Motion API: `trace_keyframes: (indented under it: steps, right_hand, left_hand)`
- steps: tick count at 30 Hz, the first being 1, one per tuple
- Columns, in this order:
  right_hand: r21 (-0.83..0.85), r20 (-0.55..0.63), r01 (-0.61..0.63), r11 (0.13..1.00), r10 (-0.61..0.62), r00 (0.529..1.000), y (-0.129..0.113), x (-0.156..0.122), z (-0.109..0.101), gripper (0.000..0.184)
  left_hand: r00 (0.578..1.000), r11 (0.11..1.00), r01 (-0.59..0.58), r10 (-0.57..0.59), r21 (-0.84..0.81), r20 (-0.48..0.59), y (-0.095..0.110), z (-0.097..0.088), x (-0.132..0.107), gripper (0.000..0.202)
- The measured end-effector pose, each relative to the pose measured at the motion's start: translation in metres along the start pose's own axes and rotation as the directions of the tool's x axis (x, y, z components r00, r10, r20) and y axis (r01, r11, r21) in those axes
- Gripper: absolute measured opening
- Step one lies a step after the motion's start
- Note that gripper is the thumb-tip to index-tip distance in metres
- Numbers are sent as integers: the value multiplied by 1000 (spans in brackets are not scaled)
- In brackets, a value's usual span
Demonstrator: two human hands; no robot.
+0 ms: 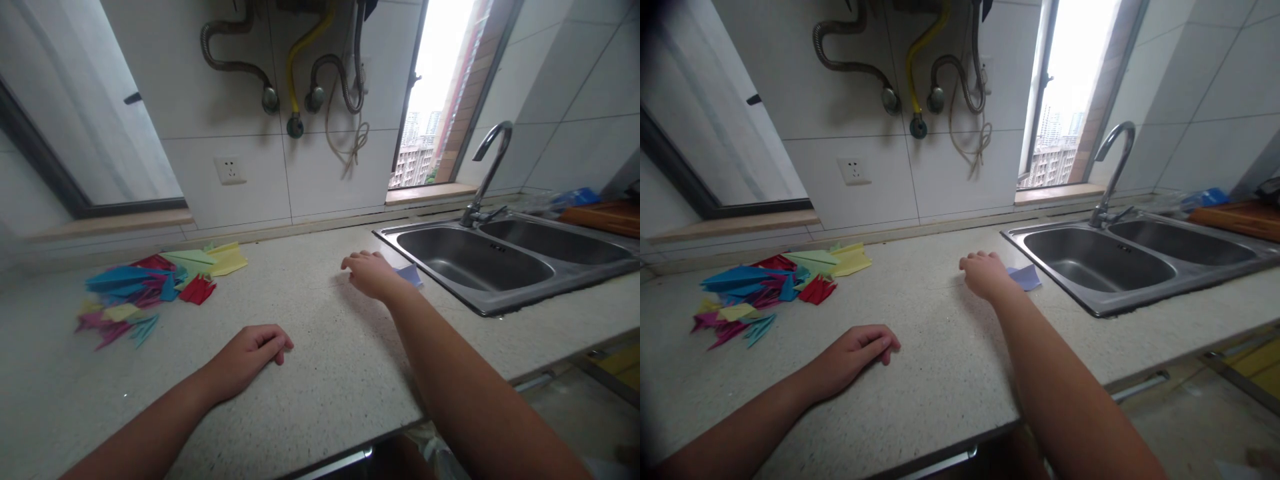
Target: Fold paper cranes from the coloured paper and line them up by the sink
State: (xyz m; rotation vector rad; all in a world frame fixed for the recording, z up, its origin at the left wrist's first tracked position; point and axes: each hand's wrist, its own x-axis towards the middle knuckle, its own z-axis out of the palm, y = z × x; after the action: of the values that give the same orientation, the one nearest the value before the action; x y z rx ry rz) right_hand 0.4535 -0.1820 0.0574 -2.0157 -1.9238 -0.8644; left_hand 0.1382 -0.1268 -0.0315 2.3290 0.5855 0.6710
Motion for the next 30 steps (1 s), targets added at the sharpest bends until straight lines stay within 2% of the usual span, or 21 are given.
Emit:
trace_keyframes:
  steps: [4, 7, 12, 19, 22, 24, 26, 30]
  right_hand:
    - [-65, 67, -191, 979, 196, 978, 59, -31, 6, 38]
    - [-105, 107, -263, 959, 274, 956, 85, -53, 10, 32]
    - [-110, 50, -230, 967, 236, 970, 94, -76, 6, 25]
    - [-64, 16, -177, 982, 178, 984, 93, -86, 10, 25]
    - [-61, -44, -163, 985, 160, 986, 82, -87, 7, 33]
    - [-61, -122, -122, 991, 114, 986, 63, -84, 0, 37]
    - [-40, -182, -23, 999, 15, 983, 35, -77, -8, 35]
    - [68, -133, 259, 964, -248, 960, -37, -49, -23, 28]
  left_hand:
    - [1000, 1000, 6, -6, 20, -2, 4, 1, -1, 42]
    - [1000, 999, 8, -8, 42, -5, 4, 1, -1, 42]
    - [1000, 998, -1, 1, 62, 2, -1, 1, -1, 44]
    - [1000, 998, -20, 20, 66, 9, -5, 2, -1, 44]
    - [1000, 997, -23, 23, 70, 5, -6, 1, -1, 44]
    - [1000, 997, -29, 28, 72, 7, -5, 1, -1, 43]
    - [999, 997, -32, 32, 68, 9, -4, 1, -1, 41]
    - [1000, 998, -22, 21, 54, 6, -2, 1, -1, 42]
